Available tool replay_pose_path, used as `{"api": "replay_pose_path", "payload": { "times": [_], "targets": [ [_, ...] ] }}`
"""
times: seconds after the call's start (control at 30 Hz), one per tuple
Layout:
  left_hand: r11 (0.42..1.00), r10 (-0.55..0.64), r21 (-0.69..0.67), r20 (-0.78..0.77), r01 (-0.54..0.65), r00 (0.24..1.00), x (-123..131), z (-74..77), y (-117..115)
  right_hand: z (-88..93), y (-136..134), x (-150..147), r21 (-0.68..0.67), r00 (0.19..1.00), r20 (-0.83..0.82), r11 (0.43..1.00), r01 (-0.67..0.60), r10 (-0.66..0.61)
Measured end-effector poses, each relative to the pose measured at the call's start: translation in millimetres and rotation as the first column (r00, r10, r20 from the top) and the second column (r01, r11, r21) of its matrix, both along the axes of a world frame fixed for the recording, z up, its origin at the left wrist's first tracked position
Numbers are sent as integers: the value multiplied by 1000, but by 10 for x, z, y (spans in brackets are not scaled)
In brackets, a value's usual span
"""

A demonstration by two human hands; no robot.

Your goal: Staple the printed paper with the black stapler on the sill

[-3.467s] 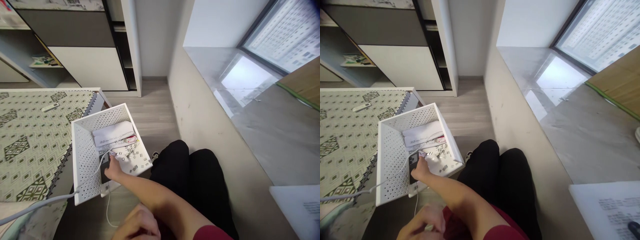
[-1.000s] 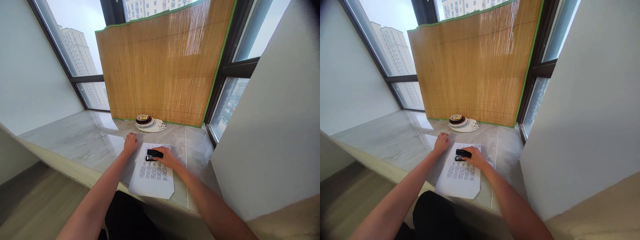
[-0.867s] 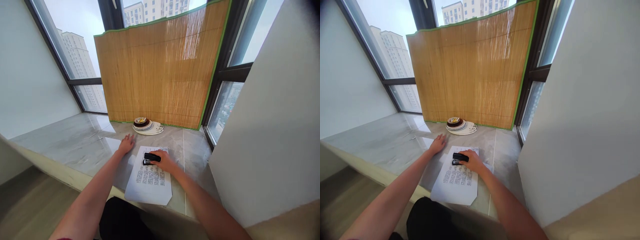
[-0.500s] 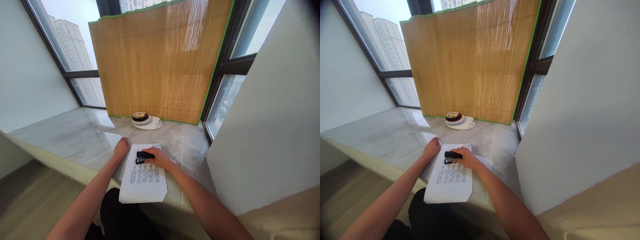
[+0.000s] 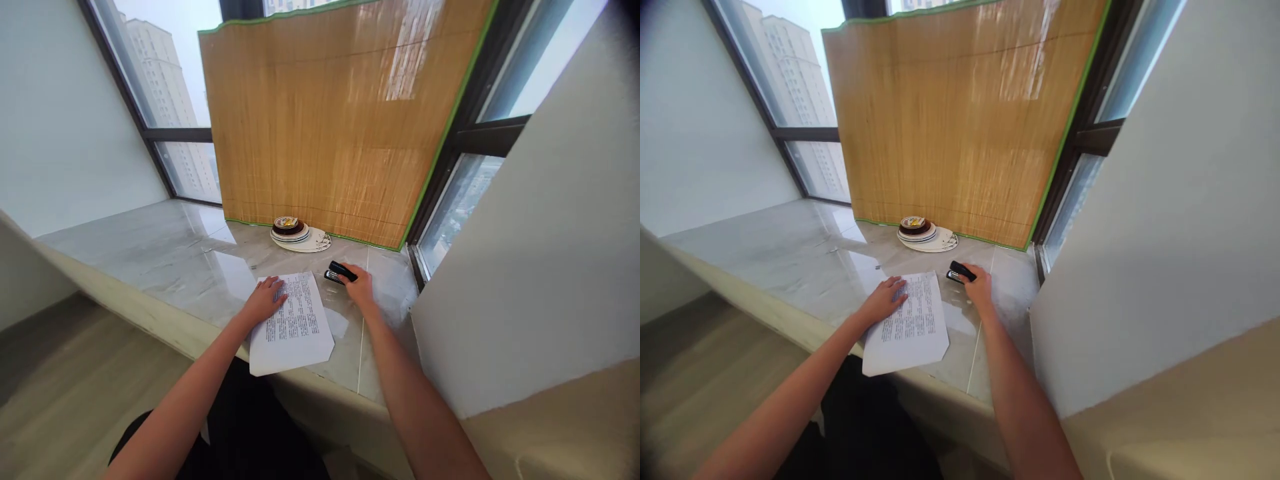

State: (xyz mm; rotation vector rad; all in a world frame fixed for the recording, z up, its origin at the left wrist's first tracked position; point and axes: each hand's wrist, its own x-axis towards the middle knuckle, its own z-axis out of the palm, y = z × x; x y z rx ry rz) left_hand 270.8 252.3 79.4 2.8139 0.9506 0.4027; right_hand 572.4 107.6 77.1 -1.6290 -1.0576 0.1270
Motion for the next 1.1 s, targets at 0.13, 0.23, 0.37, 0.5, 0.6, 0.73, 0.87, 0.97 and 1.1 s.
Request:
{"api": "replay_pose_path", "payload": {
  "times": [0.13, 0.23, 0.37, 0.5, 0.6, 0.73, 0.87, 0.97, 1.1],
  "targets": [
    [999, -38, 7, -32, 38, 999, 148, 90, 5, -4, -15, 70, -79, 996, -28, 993, -83, 81],
    [998, -64, -15, 6, 64, 998, 278, 41, -100, 1, 19, -14, -118, 978, -3, 972, -205, 206],
    [998, -51, -32, 19, 52, 999, 333, -74, -220, 2, 61, -147, -152, 964, 68, 957, -246, 258],
    [992, -125, 12, 0, 125, 992, 284, -14, -272, 10, 70, -216, -192, 959, 200, 968, -164, 202],
    [982, -184, 38, -49, 186, 982, 284, 108, -356, 36, 56, -267, -200, 931, 294, 966, -163, 218],
    [981, -181, 59, -53, 184, 982, 355, 160, -466, 72, 34, -343, -247, 873, 413, 955, -166, 258],
    [973, -232, -29, -63, 231, 971, 385, 76, -452, 73, 38, -374, -256, 864, 441, 957, -139, 243],
    [959, -280, -74, -83, 274, 957, 354, 40, -427, 65, 45, -382, -241, 862, 453, 962, -126, 227],
    [952, -302, -76, -95, 296, 949, 309, 66, -464, 67, 42, -398, -252, 848, 471, 958, -134, 243]
  ]
}}
